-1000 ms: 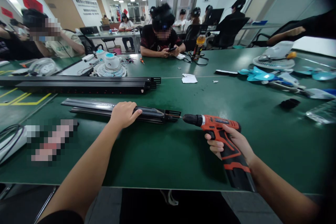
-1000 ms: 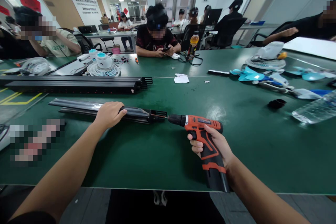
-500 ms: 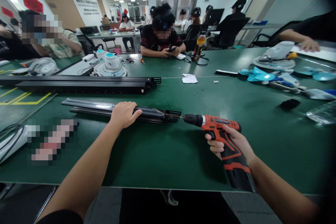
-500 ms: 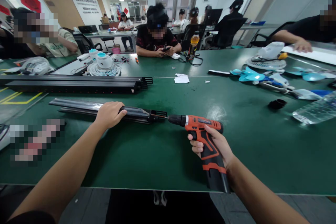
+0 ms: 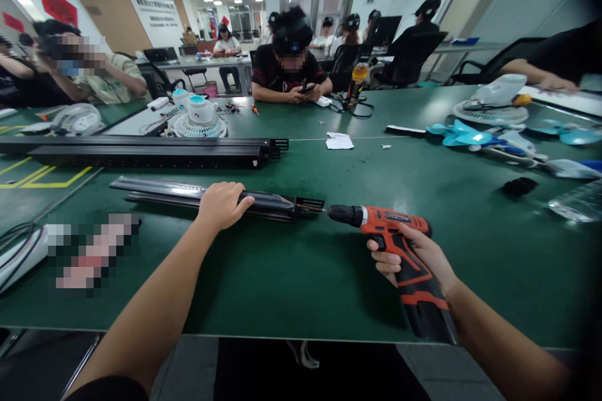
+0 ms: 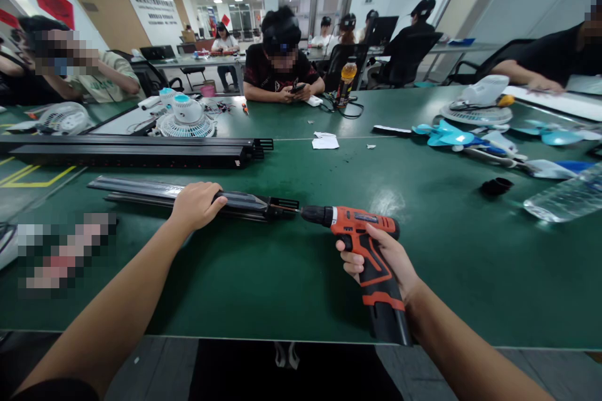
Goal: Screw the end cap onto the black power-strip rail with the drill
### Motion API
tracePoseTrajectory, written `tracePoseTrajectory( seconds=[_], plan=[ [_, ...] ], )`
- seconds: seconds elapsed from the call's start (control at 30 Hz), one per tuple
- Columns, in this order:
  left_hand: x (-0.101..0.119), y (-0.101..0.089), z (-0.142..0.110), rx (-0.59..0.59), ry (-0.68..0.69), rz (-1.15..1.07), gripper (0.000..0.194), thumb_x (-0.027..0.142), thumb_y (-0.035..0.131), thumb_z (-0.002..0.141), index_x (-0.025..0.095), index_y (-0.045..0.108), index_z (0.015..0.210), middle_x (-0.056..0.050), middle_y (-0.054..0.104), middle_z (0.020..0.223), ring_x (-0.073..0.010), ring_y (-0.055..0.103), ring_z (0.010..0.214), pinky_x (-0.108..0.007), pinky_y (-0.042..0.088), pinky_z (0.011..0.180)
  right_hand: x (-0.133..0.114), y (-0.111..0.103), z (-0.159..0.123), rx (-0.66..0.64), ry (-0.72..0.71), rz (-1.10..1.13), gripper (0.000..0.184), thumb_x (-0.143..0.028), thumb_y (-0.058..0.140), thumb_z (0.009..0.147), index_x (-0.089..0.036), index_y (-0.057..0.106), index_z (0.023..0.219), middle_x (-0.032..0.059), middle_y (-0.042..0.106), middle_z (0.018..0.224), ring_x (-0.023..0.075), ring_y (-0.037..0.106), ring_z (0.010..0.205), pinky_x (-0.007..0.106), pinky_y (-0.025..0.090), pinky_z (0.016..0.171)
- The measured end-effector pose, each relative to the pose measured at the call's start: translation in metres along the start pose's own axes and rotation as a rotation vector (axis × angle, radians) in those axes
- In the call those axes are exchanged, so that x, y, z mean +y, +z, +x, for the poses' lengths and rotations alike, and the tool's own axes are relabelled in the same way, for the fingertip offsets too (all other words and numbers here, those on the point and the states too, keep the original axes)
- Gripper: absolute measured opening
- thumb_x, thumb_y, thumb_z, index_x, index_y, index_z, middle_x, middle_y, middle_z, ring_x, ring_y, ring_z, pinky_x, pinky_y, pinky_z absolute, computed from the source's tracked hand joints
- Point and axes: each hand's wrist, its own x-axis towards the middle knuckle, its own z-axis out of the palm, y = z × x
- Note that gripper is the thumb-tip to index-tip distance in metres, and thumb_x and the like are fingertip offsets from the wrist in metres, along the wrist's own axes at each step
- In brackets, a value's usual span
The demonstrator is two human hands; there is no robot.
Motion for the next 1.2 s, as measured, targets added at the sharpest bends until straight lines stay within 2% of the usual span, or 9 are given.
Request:
tracePoseTrajectory(
  seconds=[0.27, 0.47, 0.6, 0.83, 1.2],
  plan=[
    [0.0, 0.003, -0.001, 0.04, -0.005, 0.022, 0.074, 0.066, 0.012, 0.106, 0.02, 0.068, 0.096, -0.011, 0.071, 0.085, -0.0297, 0.065, 0.083, -0.042, 0.043, 0.077, 0.001, 0.002, 0.0, 0.011, -0.065, -0.024, 0.038, -0.048, 0.071, 0.088, -0.011, 0.072, 0.099, 0.0024, 0.053, 0.064, 0.0142, 0.045, 0.056, 0.025, 0.051, 0.052],
    [0.004, 0.001, 0.0, 0.064, -0.036, 0.023, 0.069, 0.063, 0.016, 0.107, 0.02, 0.068, 0.092, -0.012, 0.071, 0.083, -0.0296, 0.064, 0.08, -0.042, 0.042, 0.074, 0.001, 0.003, 0.0, 0.012, -0.06, -0.072, 0.042, -0.052, 0.072, 0.086, -0.011, 0.07, 0.097, 0.0018, 0.049, 0.064, 0.014, 0.043, 0.055, 0.026, 0.049, 0.052],
    [0.005, -0.001, 0.001, 0.058, -0.029, 0.01, 0.062, 0.053, 0.019, 0.108, 0.02, 0.068, 0.09, -0.011, 0.071, 0.083, -0.0288, 0.064, 0.079, -0.042, 0.04, 0.073, 0.0, 0.003, -0.001, -0.01, -0.056, -0.092, 0.041, -0.052, 0.07, 0.088, -0.012, 0.069, 0.098, 0.0015, 0.049, 0.064, 0.0144, 0.043, 0.056, 0.027, 0.049, 0.052],
    [0.008, -0.006, 0.001, 0.065, -0.039, 0.004, 0.048, 0.036, 0.026, 0.106, 0.02, 0.065, 0.083, -0.01, 0.069, 0.079, -0.0271, 0.061, 0.076, -0.041, 0.038, 0.072, -0.001, 0.008, -0.002, -0.019, -0.074, -0.061, 0.036, -0.047, 0.071, 0.09, -0.013, 0.068, 0.1, 0.002, 0.052, 0.064, 0.0143, 0.044, 0.056, 0.025, 0.05, 0.052],
    [0.008, -0.007, 0.002, 0.05, -0.049, -0.041, 0.045, 0.036, 0.028, 0.103, 0.021, 0.067, 0.085, -0.011, 0.069, 0.08, -0.0282, 0.062, 0.077, -0.042, 0.04, 0.073, 0.0, 0.012, -0.002, 0.006, -0.092, -0.007, 0.032, -0.043, 0.073, 0.087, -0.015, 0.067, 0.102, 0.0087, 0.066, 0.085, 0.0118, 0.043, 0.057, 0.024, 0.051, 0.051]
  ],
)
